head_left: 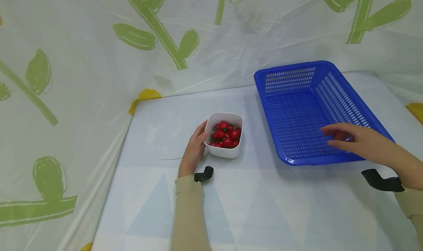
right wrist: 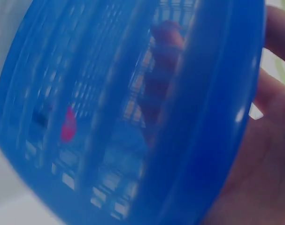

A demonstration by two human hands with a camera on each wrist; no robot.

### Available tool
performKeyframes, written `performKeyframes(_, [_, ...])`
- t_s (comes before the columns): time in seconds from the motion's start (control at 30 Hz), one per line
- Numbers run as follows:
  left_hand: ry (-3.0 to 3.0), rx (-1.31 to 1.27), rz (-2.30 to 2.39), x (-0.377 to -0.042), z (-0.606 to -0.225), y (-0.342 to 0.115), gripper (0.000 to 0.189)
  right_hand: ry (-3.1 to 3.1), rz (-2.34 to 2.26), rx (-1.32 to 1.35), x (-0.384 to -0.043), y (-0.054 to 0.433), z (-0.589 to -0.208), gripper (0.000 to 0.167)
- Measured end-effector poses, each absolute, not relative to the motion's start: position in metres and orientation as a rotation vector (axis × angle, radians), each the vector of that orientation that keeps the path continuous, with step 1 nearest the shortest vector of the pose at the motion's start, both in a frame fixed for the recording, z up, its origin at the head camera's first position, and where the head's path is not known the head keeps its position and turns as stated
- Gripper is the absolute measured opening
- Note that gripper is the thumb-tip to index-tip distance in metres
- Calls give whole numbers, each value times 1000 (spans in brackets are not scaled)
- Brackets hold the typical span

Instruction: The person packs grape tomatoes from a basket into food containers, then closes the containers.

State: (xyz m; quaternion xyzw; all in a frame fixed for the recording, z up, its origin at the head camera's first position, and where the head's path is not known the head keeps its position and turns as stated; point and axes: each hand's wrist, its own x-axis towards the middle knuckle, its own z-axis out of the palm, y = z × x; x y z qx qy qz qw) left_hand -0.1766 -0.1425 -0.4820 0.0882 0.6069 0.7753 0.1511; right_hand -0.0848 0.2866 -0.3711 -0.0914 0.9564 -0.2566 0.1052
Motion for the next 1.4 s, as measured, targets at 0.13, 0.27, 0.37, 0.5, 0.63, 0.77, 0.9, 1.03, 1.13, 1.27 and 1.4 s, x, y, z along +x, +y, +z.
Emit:
performKeyframes(0.13, [1759, 248, 2215, -176, -483, -145, 41, 2777, -627, -232, -90, 301, -374, 48])
performKeyframes(0.27, [1724, 228, 2252, -178, -488, -146, 42, 2786, -565, -255, -95, 307, -376, 48])
performKeyframes(0.37, [1710, 225, 2276, -179, -491, -146, 45, 2819, -521, -285, -100, 309, -377, 47])
performKeyframes(0.5, [1727, 223, 2271, -179, -493, -146, 47, 2808, -430, -275, -107, 310, -380, 50])
performKeyframes(0.63, [1747, 226, 2253, -179, -493, -145, 47, 2782, -355, -246, -114, 310, -385, 55])
performKeyframes(0.77, [1749, 227, 2249, -179, -492, -144, 48, 2767, -335, -213, -120, 311, -390, 56])
performKeyframes(0.9, [1726, 238, 2254, -180, -491, -142, 45, 2738, -357, -170, -123, 312, -393, 56])
performKeyframes(1.03, [1723, 247, 2244, -179, -487, -141, 43, 2722, -412, -206, -123, 314, -396, 52])
performKeyframes(1.13, [1750, 262, 2220, -178, -482, -141, 43, 2694, -462, -257, -123, 314, -398, 47])
performKeyframes(1.27, [1782, 285, 2195, -174, -475, -141, 44, 2630, -505, -277, -122, 314, -399, 42])
performKeyframes(1.4, [1797, 268, 2181, -172, -471, -140, 44, 2578, -527, -287, -123, 312, -400, 35])
